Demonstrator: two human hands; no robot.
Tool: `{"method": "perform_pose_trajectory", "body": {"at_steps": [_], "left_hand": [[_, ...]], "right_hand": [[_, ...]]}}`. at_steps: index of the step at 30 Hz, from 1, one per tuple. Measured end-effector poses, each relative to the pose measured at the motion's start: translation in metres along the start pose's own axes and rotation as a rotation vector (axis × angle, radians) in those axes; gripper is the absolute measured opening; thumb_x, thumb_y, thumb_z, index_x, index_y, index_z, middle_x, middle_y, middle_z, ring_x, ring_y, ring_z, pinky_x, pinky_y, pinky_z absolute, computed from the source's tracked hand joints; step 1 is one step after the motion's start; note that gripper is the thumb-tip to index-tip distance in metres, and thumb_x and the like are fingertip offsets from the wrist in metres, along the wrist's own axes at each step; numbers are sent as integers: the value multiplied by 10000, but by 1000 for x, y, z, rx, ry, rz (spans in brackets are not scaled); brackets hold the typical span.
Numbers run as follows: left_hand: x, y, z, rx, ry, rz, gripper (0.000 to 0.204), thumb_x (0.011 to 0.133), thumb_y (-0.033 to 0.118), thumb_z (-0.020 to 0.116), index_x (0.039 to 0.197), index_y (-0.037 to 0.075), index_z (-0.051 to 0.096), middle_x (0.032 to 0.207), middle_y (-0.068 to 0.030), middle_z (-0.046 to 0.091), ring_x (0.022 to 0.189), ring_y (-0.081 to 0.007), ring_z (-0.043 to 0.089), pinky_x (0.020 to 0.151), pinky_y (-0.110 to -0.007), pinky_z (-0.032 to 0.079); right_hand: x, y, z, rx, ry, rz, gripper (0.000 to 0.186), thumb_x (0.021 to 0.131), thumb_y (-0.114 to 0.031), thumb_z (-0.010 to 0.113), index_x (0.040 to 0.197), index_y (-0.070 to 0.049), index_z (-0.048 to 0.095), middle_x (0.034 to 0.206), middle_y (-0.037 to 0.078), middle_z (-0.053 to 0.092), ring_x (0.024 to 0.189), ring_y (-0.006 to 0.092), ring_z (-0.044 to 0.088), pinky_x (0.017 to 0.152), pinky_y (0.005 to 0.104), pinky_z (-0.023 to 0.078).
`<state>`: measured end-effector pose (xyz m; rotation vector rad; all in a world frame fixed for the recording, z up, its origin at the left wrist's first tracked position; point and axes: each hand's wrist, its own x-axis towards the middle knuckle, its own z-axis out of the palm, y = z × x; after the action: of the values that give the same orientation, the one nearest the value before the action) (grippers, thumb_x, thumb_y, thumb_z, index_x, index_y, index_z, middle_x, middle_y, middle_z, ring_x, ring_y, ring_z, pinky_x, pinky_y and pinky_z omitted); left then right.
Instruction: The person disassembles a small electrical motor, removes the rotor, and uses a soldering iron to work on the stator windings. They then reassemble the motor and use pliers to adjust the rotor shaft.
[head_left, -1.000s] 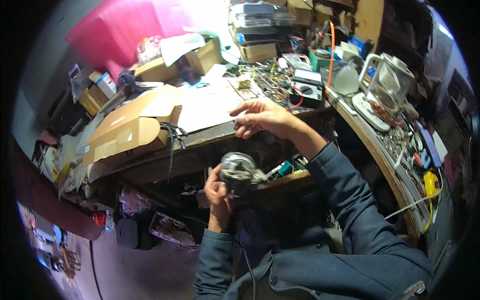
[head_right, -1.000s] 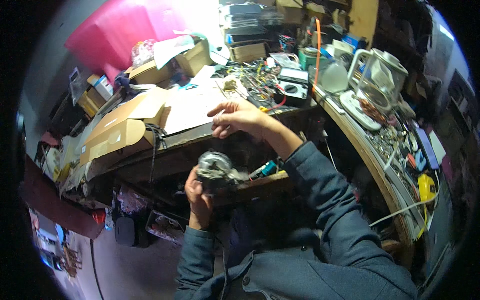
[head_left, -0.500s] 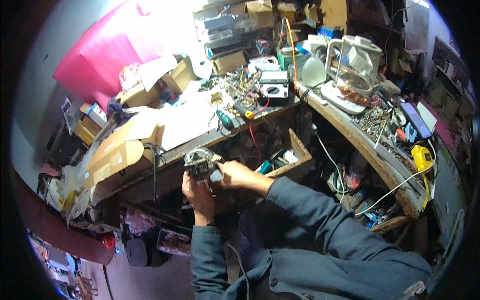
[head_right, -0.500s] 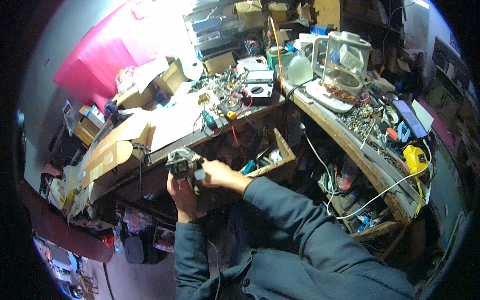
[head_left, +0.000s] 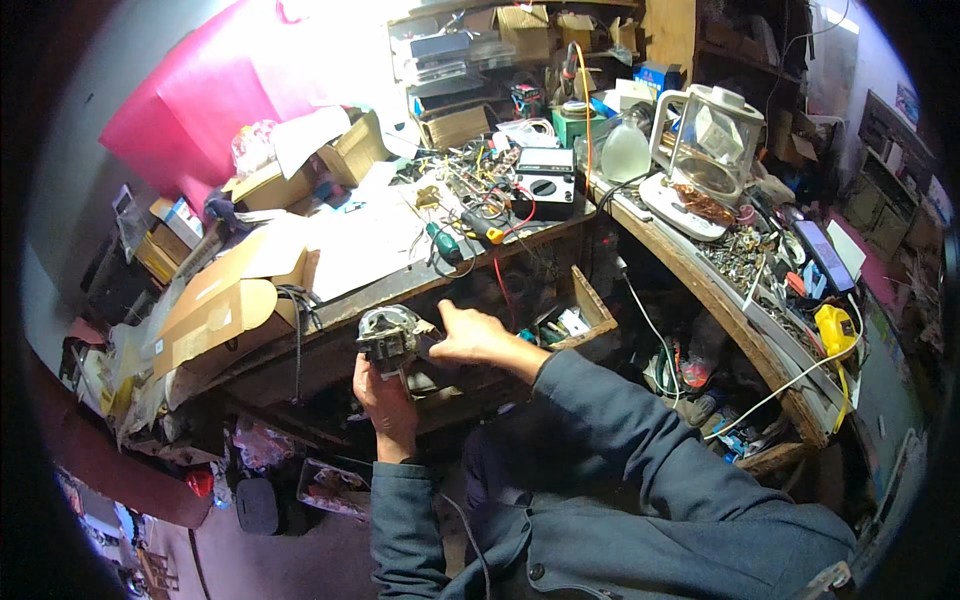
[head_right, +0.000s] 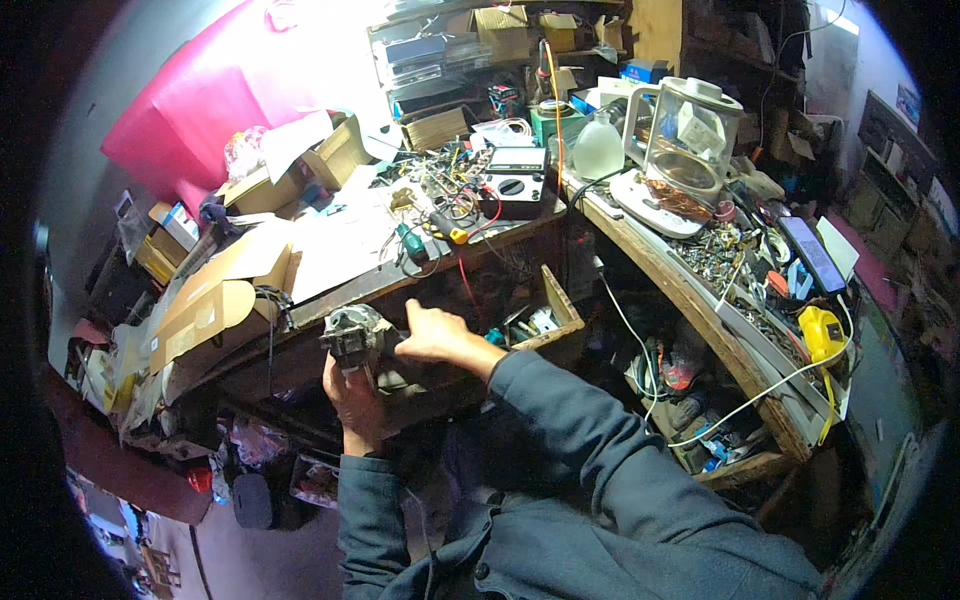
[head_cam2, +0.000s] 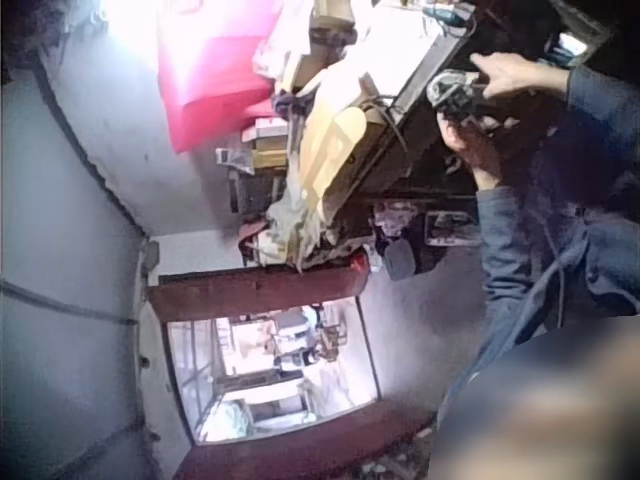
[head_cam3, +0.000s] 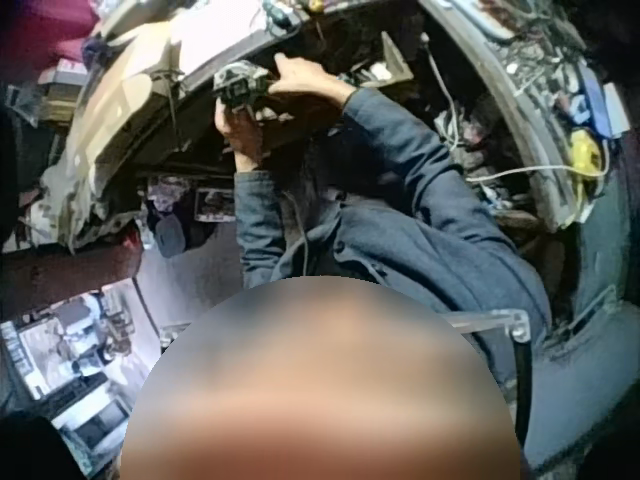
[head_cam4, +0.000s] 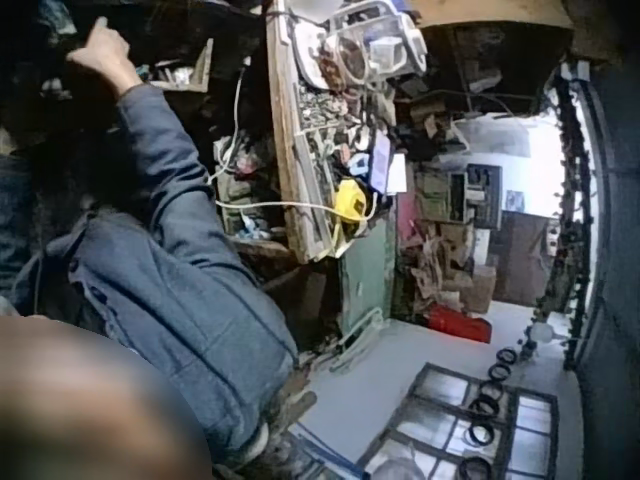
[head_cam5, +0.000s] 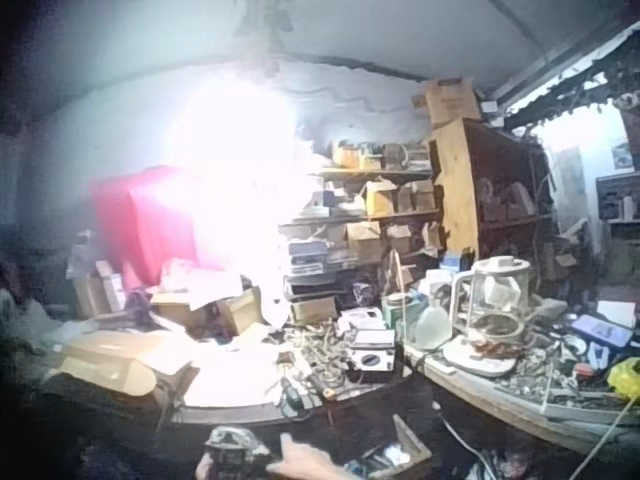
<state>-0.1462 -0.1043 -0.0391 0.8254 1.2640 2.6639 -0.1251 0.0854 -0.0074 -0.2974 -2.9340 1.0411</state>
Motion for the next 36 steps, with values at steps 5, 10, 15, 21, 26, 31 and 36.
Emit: {"method": "perform_pose_trajectory", "body": {"at_steps": [5, 10, 15, 21, 26, 31, 36], "left_hand": [[1, -9, -10, -34, 48, 5, 717, 948, 606, 656, 1339, 11, 571, 1243, -78, 657, 1109, -195, 648, 958, -368, 541], [3, -6, 0, -89, 49, -21, 665, 974, 562, 636, 1357, 23, 569, 1255, -76, 657, 1125, -204, 647, 987, -381, 529], [6, -8, -1, -102, 50, -14, 649, 975, 529, 650, 1361, 16, 560, 1255, -89, 662, 1136, -211, 648, 1009, -397, 524], [7, -10, -7, -93, 53, -49, 736, 894, 524, 770, 1342, -15, 548, 1226, -96, 671, 1108, -205, 656, 988, -374, 526], [6, -22, -15, -87, 41, -67, 699, 906, 396, 792, 1358, -64, 523, 1224, -109, 669, 1100, -203, 664, 990, -350, 534], [7, -27, -17, -73, 102, -97, 546, 909, 157, 758, 1348, -78, 533, 1213, -102, 663, 1066, -169, 650, 965, -310, 516], [4, -20, -5, 28, 114, -107, 580, 882, 119, 760, 1369, -77, 514, 1224, -115, 657, 1106, -193, 652, 1018, -340, 514]], "right_hand": [[-28, 44, -53, 38, -7, -23, 969, 739, -431, 738, 1540, -35, 365, 1225, 306, 676, 1137, 431, 675, 958, 484, 542], [-80, 73, -121, -24, 47, -10, 810, 741, -413, 747, 1460, -118, 521, 1254, 223, 693, 1142, 370, 682, 976, 439, 534], [-101, 65, -144, -237, 89, 149, 655, 753, -418, 699, 1342, -138, 633, 1190, 188, 729, 1124, 368, 691, 973, 452, 536], [-77, 77, -109, -427, 216, 179, 573, 797, -361, 659, 1313, -114, 623, 1073, 244, 735, 1053, 413, 706, 930, 526, 547], [-64, 95, -81, -467, 238, 180, 563, 823, -273, 671, 1354, -121, 563, 1108, 236, 697, 1051, 449, 673, 892, 557, 534], [-64, 100, -69, -527, 291, 54, 357, 820, -145, 657, 1153, -35, 592, 1026, 271, 675, 997, 449, 682, 846, 537, 561], [-74, 57, -60, -276, 636, -318, 453, 819, -146, 725, 1255, -51, 643, 1102, 184, 675, 984, 399, 674, 866, 447, 567]]}}
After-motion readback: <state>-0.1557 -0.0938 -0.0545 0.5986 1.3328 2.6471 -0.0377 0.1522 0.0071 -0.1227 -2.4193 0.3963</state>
